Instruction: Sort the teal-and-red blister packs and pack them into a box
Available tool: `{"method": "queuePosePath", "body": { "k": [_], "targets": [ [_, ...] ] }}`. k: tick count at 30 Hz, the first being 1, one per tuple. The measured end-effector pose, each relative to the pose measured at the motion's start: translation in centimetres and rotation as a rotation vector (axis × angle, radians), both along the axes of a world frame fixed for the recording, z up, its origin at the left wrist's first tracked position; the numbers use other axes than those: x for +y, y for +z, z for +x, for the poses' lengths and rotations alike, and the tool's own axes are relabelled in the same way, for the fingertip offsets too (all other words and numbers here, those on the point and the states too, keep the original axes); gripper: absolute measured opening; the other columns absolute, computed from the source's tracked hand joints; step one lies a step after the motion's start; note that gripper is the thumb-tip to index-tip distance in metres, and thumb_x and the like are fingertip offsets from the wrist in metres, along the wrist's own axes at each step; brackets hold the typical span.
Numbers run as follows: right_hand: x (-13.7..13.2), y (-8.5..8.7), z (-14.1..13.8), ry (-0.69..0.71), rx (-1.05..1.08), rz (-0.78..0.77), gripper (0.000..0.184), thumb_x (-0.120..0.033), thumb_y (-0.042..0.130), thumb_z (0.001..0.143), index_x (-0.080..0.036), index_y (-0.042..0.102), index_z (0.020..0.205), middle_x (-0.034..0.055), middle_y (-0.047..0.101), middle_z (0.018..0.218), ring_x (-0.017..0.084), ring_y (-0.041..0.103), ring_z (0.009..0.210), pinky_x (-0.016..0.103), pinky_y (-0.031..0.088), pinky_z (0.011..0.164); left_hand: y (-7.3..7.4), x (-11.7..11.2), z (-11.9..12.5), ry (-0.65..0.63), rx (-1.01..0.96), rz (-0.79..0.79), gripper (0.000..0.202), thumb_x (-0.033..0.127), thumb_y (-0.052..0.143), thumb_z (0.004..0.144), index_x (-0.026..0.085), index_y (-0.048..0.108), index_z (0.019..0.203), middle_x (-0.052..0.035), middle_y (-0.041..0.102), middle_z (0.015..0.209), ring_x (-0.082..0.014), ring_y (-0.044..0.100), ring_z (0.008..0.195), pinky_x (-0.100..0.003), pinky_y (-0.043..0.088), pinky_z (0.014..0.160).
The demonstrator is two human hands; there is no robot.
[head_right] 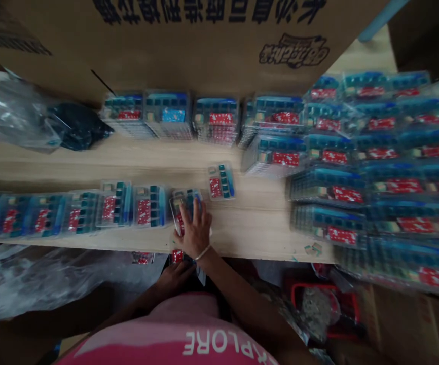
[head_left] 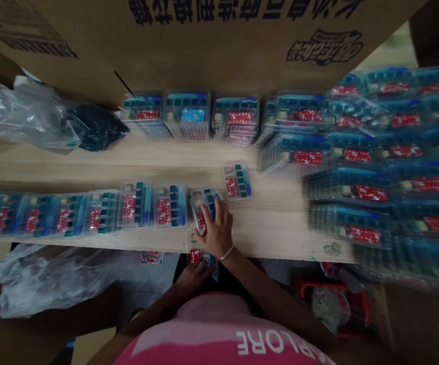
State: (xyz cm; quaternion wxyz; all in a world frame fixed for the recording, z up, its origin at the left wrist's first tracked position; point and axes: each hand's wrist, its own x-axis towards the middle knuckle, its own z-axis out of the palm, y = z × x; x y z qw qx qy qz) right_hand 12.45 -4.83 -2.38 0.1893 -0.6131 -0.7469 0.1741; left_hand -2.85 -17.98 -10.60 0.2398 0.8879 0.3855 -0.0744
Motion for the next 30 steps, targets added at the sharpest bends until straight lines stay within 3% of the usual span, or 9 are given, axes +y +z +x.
{"method": "queuePosePath", "body": {
  "k": [2,5,9,12,15,18,25,28,30],
  "targets": [
    [1.0,-0.4,-1.9,0.014,-0.025,-0.053,0.077,-0.042,0.061,0.073,-0.021,0.034,0.143,0.0208,0.016,0.153,0.044,0.013,0.137,0.061,0.024,0.100,0.0,0.1,0.1,0.008,-0.017,0.002,0.046,0.013,0.042,0.087,0.022,0.048,0.132,-0.0129,0.058,0.111,-0.0216,0.059,0.094,-0.034,0.051,0.079],
    [2.0,-0.4,-2.5,0.024,-0.039,-0.090,0.083,-0.044,0.062,0.073,-0.021,0.028,0.145,0.0217,0.015,0.153,0.045,0.009,0.138,0.065,0.022,0.099,0.0,0.1,0.3,0.008,-0.019,0.007,0.046,0.013,0.040,0.087,0.021,0.048,0.132,-0.0130,0.059,0.110,-0.0215,0.060,0.091,-0.034,0.052,0.077],
    [2.2,0.1,-0.4,0.034,0.048,-0.010,0.086,-0.050,0.058,0.075,-0.014,0.025,0.146,0.0214,0.015,0.153,0.041,0.011,0.139,0.062,0.022,0.104,-0.2,0.1,0.2,0.034,-0.036,0.017,0.049,0.012,0.041,0.085,0.022,0.046,0.133,-0.0127,0.059,0.109,-0.0218,0.060,0.090,-0.035,0.053,0.077],
    [1.2,-1.4,1.8,-0.144,0.197,0.039,0.077,-0.048,0.049,0.082,-0.010,0.022,0.144,0.0218,0.027,0.147,0.036,0.022,0.137,0.057,0.029,0.105,-0.7,0.0,0.0,0.063,-0.085,0.055,0.049,0.010,0.044,0.083,0.020,0.048,0.131,-0.0138,0.058,0.112,-0.0219,0.059,0.093,-0.034,0.053,0.079],
    [0.1,-4.2,2.9,-0.323,0.373,-0.080,0.067,-0.044,0.046,0.084,-0.012,0.028,0.139,0.0197,0.047,0.127,0.031,0.046,0.119,0.050,0.043,0.095,-1.0,-0.1,-0.2,0.072,-0.098,0.100,0.048,0.011,0.045,0.083,0.020,0.048,0.131,-0.0147,0.058,0.115,-0.0224,0.059,0.096,-0.034,0.052,0.080],
    [-0.1,-5.6,2.2,-0.365,0.462,-0.132,0.061,-0.042,0.049,0.082,-0.014,0.034,0.134,0.0166,0.051,0.117,0.028,0.053,0.109,0.046,0.048,0.091,-1.1,0.0,-0.2,0.070,-0.052,0.082,0.050,0.010,0.046,0.082,0.022,0.047,0.131,-0.0135,0.059,0.114,-0.0226,0.060,0.094,-0.034,0.053,0.078],
    [2.1,-4.0,0.9,-0.308,0.408,-0.091,0.046,-0.039,0.049,0.082,-0.013,0.047,0.120,0.0178,0.054,0.114,0.029,0.050,0.112,0.050,0.044,0.097,-0.9,0.4,-0.2,0.044,-0.042,0.037,0.051,0.012,0.047,0.081,0.023,0.044,0.131,-0.0123,0.059,0.117,-0.0232,0.060,0.098,-0.033,0.053,0.080],
    [0.4,-4.3,2.7,-0.337,0.494,-0.093,0.042,-0.044,0.047,0.082,-0.017,0.050,0.114,0.0149,0.058,0.112,0.027,0.055,0.108,0.047,0.046,0.094,-0.9,0.3,0.2,0.018,-0.006,0.073,0.046,0.016,0.049,0.082,0.021,0.046,0.128,-0.0127,0.061,0.112,-0.0238,0.061,0.093,-0.034,0.054,0.076],
    [-1.8,-5.3,4.0,-0.324,0.537,-0.228,0.035,-0.047,0.045,0.082,-0.020,0.055,0.102,0.0120,0.063,0.102,0.026,0.062,0.094,0.044,0.050,0.086,-0.9,0.2,0.9,-0.027,0.015,0.090,0.037,0.019,0.051,0.083,0.018,0.051,0.120,-0.0126,0.063,0.104,-0.0235,0.062,0.086,-0.032,0.054,0.067]
  ]
}}
